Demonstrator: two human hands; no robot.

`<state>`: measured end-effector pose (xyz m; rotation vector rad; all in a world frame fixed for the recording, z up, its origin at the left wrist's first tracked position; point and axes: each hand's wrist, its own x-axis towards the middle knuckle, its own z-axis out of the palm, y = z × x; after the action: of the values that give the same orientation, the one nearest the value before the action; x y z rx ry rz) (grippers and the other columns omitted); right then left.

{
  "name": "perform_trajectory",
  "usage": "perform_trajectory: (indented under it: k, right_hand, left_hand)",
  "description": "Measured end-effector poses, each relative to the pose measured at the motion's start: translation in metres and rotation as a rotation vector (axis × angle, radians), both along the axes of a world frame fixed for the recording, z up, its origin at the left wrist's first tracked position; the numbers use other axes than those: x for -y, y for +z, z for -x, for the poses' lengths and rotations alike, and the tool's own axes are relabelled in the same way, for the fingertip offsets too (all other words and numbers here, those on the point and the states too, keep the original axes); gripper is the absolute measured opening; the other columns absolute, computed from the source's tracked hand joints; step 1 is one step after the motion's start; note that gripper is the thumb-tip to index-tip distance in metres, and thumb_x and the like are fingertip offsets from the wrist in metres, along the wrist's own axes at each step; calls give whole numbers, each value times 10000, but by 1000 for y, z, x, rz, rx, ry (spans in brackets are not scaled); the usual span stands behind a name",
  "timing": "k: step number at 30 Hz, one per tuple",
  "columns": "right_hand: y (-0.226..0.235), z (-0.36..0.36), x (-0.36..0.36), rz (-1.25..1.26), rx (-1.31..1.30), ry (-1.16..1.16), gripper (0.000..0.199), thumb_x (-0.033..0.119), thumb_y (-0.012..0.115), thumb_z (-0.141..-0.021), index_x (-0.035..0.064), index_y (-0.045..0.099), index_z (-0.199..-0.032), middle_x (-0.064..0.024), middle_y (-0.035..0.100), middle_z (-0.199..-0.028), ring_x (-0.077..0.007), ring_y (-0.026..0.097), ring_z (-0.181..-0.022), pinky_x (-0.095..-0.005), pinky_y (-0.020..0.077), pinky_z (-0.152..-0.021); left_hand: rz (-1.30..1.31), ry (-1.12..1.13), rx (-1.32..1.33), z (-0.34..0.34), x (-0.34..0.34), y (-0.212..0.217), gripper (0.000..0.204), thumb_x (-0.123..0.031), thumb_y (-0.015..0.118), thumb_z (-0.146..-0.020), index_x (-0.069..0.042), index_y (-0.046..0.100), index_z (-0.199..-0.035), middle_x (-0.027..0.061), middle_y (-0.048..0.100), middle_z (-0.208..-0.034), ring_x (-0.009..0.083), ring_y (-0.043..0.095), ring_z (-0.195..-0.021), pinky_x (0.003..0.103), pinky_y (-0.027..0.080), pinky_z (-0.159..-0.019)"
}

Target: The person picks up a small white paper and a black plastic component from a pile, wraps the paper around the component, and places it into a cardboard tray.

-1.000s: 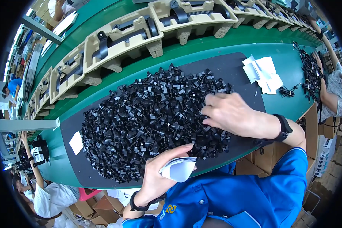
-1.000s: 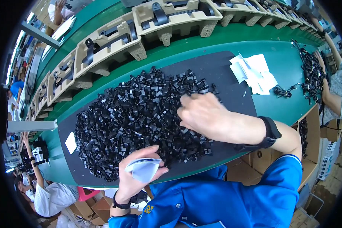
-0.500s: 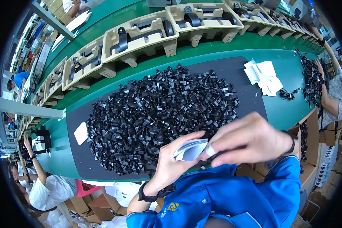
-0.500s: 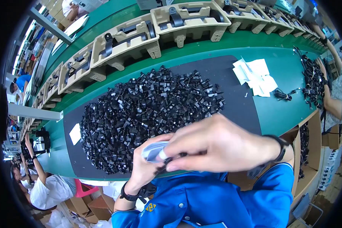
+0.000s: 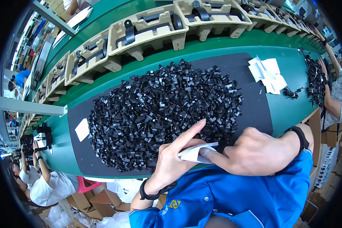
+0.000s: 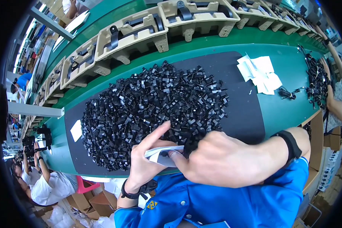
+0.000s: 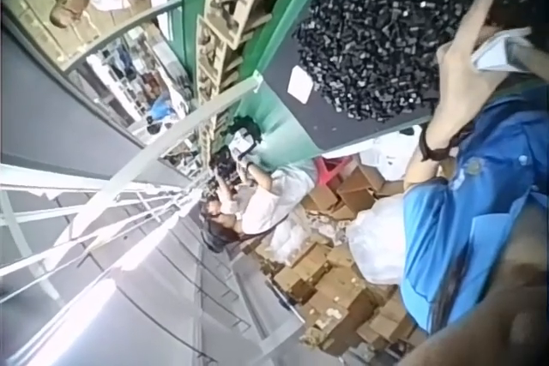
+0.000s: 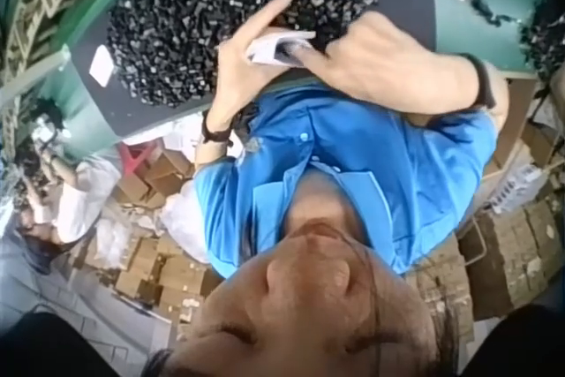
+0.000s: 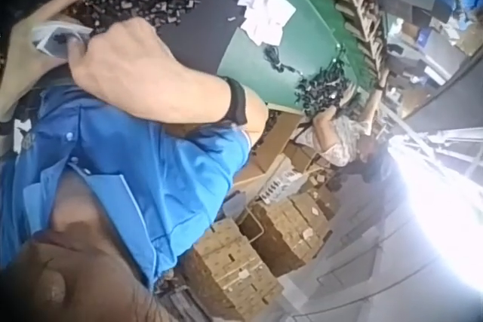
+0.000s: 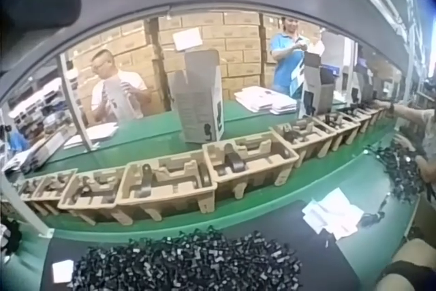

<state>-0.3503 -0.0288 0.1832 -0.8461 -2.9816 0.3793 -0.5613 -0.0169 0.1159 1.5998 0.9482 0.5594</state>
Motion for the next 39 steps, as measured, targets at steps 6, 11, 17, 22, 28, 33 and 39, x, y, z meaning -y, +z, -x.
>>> perform_trajectory:
  k: [6,11,17,22,28,33,39]
  right_hand:
    - [-4,3,-26,356,-31,12,351,126,570,-777,-5,551,-1101,-74,501,-470,-231,559,-418,-328,392,-361]
    - [-9,-3,-41,452,-129,-41,309,116,590,-818,0,555,-1102,-88,538,-502,-249,578,-441,-335,420,-392]
    - [-5,-3,-21,345,-583,-303,294,96,727,-741,23,628,-1007,-41,566,-569,-216,554,-464,-333,420,-421]
    - [-71,-3,-7,215,-985,-329,240,74,783,-684,29,674,-893,-22,594,-665,-162,551,-558,-294,402,-432]
    - [-84,-20,-1,-157,-883,-212,205,55,740,-668,27,689,-864,-39,639,-787,-133,551,-633,-250,400,-459]
    - [-70,-27,-2,-547,-644,-60,252,80,690,-653,65,695,-905,-44,655,-858,-130,540,-652,-226,406,-451]
    - [-55,-33,1,-501,-460,-153,252,123,672,-677,96,695,-926,-29,657,-881,-136,552,-688,-230,442,-442]
  left_hand:
    - [104,83,292,-12,1,-16,1015,-2,813,-613,-27,210,-1430,97,678,-936,149,656,-831,274,520,-759]
    - [-110,196,165,-3,-7,-4,1095,36,783,-623,-37,75,-1455,102,662,-952,179,660,-821,290,540,-732]
    - [31,359,306,3,4,0,966,31,727,-724,3,82,-1442,138,670,-995,183,666,-847,273,534,-754]
    - [146,275,456,-5,15,4,849,48,639,-795,33,79,-1432,210,603,-1116,193,659,-874,276,535,-752]
    - [348,323,499,-17,21,-1,768,27,594,-829,42,113,-1427,237,495,-1266,223,625,-985,288,536,-766]
    - [324,410,694,-19,19,-18,721,12,575,-833,-12,171,-1430,207,611,-1040,265,636,-953,340,588,-712]
    - [353,349,411,-32,5,7,758,50,606,-798,0,184,-1425,205,618,-1032,267,653,-911,347,580,-730]
